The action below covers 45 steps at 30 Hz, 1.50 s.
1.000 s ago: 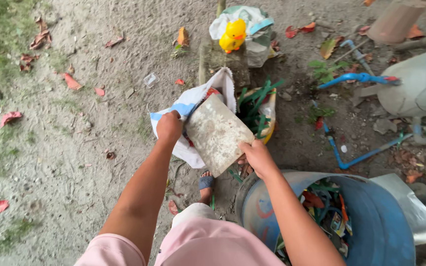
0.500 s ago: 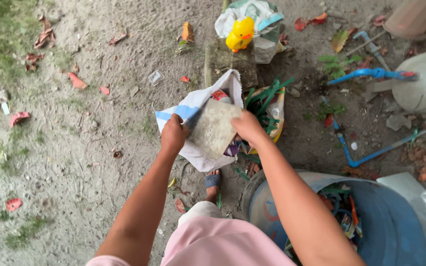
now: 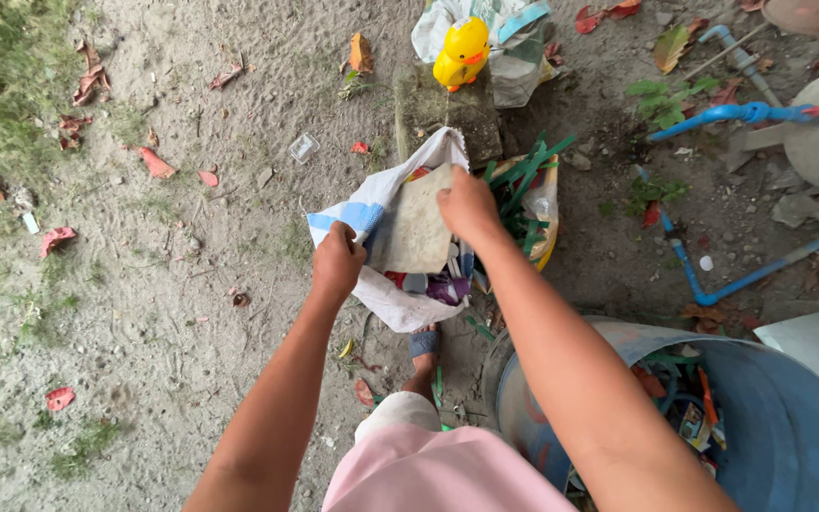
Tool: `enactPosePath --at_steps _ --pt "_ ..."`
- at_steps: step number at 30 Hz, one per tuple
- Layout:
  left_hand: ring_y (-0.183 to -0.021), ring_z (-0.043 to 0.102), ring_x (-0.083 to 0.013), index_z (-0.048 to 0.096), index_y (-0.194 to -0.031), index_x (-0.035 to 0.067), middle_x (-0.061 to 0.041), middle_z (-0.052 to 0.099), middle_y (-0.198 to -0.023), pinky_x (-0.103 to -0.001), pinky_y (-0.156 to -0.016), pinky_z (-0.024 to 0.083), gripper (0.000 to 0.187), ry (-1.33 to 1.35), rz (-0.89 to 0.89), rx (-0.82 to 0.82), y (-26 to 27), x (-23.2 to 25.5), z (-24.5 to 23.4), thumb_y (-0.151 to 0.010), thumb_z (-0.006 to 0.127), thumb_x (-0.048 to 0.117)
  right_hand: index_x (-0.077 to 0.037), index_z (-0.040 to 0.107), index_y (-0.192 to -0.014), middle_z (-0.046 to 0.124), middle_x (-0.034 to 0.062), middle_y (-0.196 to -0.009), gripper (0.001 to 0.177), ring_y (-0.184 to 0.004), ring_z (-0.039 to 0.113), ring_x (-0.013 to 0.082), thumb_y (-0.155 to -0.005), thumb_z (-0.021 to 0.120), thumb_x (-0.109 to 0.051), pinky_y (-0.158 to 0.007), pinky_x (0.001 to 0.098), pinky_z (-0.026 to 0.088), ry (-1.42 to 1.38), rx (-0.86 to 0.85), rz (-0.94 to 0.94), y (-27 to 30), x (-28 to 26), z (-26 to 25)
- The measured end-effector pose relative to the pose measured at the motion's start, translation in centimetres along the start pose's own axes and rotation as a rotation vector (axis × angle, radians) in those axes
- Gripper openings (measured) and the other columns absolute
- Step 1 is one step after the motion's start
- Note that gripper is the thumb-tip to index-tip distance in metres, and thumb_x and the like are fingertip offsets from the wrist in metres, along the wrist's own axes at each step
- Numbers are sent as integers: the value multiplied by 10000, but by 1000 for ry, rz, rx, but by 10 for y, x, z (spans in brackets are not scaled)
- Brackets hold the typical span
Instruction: The person sorts through various waste items like plastic bottles, cans, and wrappers, moving them between bags and a large blue container.
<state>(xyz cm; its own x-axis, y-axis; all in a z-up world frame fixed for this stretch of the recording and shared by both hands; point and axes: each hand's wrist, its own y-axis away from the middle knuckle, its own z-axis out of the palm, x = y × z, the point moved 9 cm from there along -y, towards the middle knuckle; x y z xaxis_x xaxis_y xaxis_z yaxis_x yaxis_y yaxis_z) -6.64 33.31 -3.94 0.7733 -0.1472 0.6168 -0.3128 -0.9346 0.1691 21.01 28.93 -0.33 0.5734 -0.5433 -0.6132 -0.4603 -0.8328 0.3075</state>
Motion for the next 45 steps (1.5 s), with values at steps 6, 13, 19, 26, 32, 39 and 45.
enactPosePath --at_steps 6,13,19,26,32,39,45 --pt "-812 688 -416 594 -1019 23 -226 700 -857 -503 -745 536 158 50 17 1 8 1 4 -879 642 77 -45 557 -1348 693 300 -1079 443 -1039 649 489 -915 565 -137 -923 548 508 -52 70 82 9 -3 44" --pt "-774 684 -395 589 -1003 16 -204 688 -818 -483 -722 535 173 52 36 1 8 0 3 -856 658 75 -38 592 -1193 686 282 -1146 285 -1071 649 478 -931 517 -123 -915 568 512 80 -58 69 -9 -14 46" --pt "-750 693 -369 590 -1006 19 -187 692 -800 -460 -722 541 184 76 -29 -19 7 -7 -4 -858 667 96 -32 593 -1213 708 288 -1058 244 -1013 686 472 -1038 456 -135 -890 584 532 87 -89 56 -3 -6 104" --pt "-759 695 -359 622 -1009 19 -178 707 -820 -453 -716 540 186 25 24 -51 12 -1 5 -865 701 104 -17 472 -1373 708 282 -1019 533 -952 684 476 -951 589 -319 -820 573 535 -67 48 104 8 24 102" --pt "-794 745 -317 685 -1024 52 -153 747 -883 -419 -712 568 132 202 269 -58 26 94 2 -915 714 121 0 597 -1281 723 201 -979 553 -886 696 332 -983 664 -460 -770 458 564 -441 140 187 62 88 48" --pt "-700 726 -324 714 -1027 97 -175 726 -780 -417 -630 548 144 184 606 -422 122 244 99 -908 754 167 -40 667 -1196 686 34 -936 393 -784 644 118 -1003 624 -380 -719 296 555 -1184 190 510 237 199 19" --pt "-769 713 -384 684 -1158 149 -174 722 -850 -495 -689 566 336 163 797 -789 261 295 201 -826 702 96 -12 656 -1223 696 63 -991 370 -851 647 137 -1017 605 -315 -765 312 540 -1293 494 584 391 299 6"
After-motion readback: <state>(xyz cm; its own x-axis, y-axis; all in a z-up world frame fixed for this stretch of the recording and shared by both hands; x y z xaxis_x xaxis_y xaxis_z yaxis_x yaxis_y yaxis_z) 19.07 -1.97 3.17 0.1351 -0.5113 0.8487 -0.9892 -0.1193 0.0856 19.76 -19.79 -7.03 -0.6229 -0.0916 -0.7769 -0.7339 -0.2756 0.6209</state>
